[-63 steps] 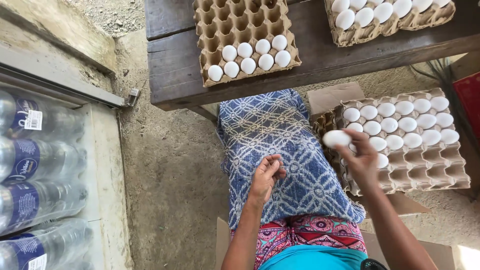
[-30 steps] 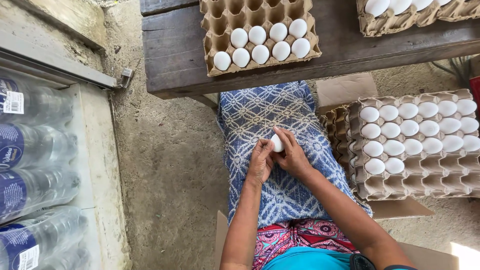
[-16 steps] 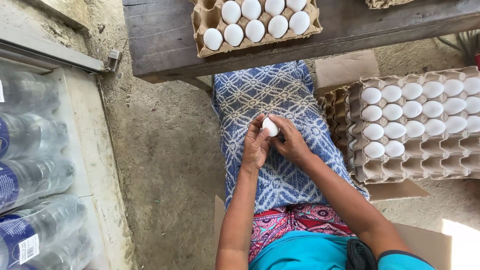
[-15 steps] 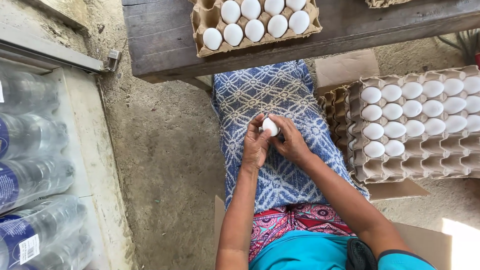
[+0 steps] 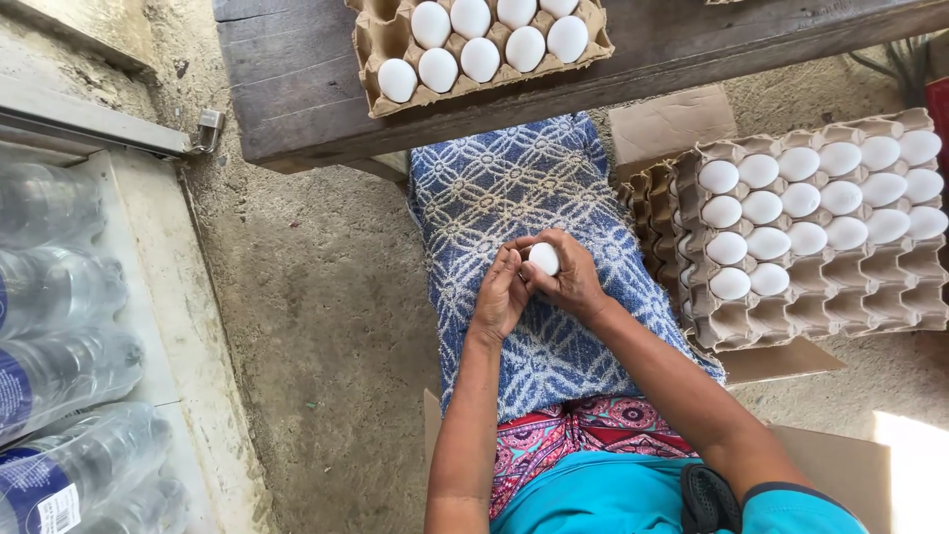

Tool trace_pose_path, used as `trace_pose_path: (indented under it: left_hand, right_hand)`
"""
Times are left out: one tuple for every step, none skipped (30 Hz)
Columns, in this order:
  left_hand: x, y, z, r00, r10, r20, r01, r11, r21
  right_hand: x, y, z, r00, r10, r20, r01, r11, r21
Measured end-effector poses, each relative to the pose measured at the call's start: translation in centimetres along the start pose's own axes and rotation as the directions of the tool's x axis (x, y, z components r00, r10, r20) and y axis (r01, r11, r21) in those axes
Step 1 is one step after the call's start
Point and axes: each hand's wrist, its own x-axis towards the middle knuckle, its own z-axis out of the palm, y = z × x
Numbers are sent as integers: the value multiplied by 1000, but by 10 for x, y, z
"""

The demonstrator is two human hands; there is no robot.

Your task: Sort and arrange eggs into cardboard trays.

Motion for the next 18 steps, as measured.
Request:
trace_pose_path:
  left_hand:
    - [1, -3, -1, 1000, -5, 0, 5, 1000, -1]
    - [1, -5, -3, 999, -37, -15, 37, 999, 29]
    - [3, -7, -4, 997, -66, -28, 67, 996, 60]
    - [3, -10, -9, 997, -68, -27, 70, 996, 61]
    - [5, -12, -13, 996, -88, -30, 90, 993, 80]
    - [6, -15, -18, 994, -108, -34, 111, 989, 100]
    - [6, -15, -17, 993, -110, -34, 113, 989, 99]
    - [6, -15, -16, 995, -96, -1, 95, 992, 86]
    - [5, -15, -15, 997, -78, 29, 76, 995, 72]
    - [5, -16, -14, 997, -78, 26, 76, 995, 71]
    - [6, -15, -13, 998, -48, 28, 47, 998, 34]
    - [6, -15, -12, 999, -18, 29, 18, 1000, -3]
    - [5, -13, -9, 1000, -16, 25, 16, 1000, -2]
    - [4, -11, -5, 999, 36, 1, -36, 999, -23]
    - [3, -8, -1, 996, 87, -20, -88, 995, -42]
    - [4, -10, -5, 996, 90, -22, -90, 995, -41]
    - [6, -11, -8, 988, 152, -34, -153, 988, -30]
    - [7, -13, -11, 976, 214, -46, -215, 976, -19]
  right_hand:
    - [0, 0, 0, 1000, 5, -2, -5, 1000, -1]
    - [-1, 0, 1, 1000, -21, -10, 21, 999, -26]
    - [1, 1, 1, 999, -49, -17, 48, 998, -51]
    - [0, 2, 2, 999, -48, -20, 47, 998, -53]
    - [0, 4, 2, 998, -54, -16, 53, 997, -51]
    - [0, 6, 3, 998, -61, -12, 60, 997, -49]
    - [1, 6, 2, 998, -59, -12, 58, 997, -50]
    - [1, 5, 1, 997, -72, -11, 72, 997, -43]
    - [1, 5, 1, 996, -86, -6, 86, 996, -33]
    - [1, 2, 0, 996, -85, -4, 84, 996, -31]
    - [2, 0, -1, 995, -102, -5, 102, 995, -19]
    - [3, -3, -2, 993, -119, -7, 119, 993, -6]
    - [4, -7, -4, 993, -120, -4, 120, 993, -2]
    - [5, -12, -6, 994, -113, 5, 113, 994, 6]
    - [7, -16, -8, 994, -108, 13, 108, 994, 12]
    - [8, -18, -8, 994, -109, 15, 109, 994, 15]
    - [9, -21, -8, 994, -106, 36, 105, 994, 7]
    - [10, -23, -9, 993, -102, 57, 102, 995, -1]
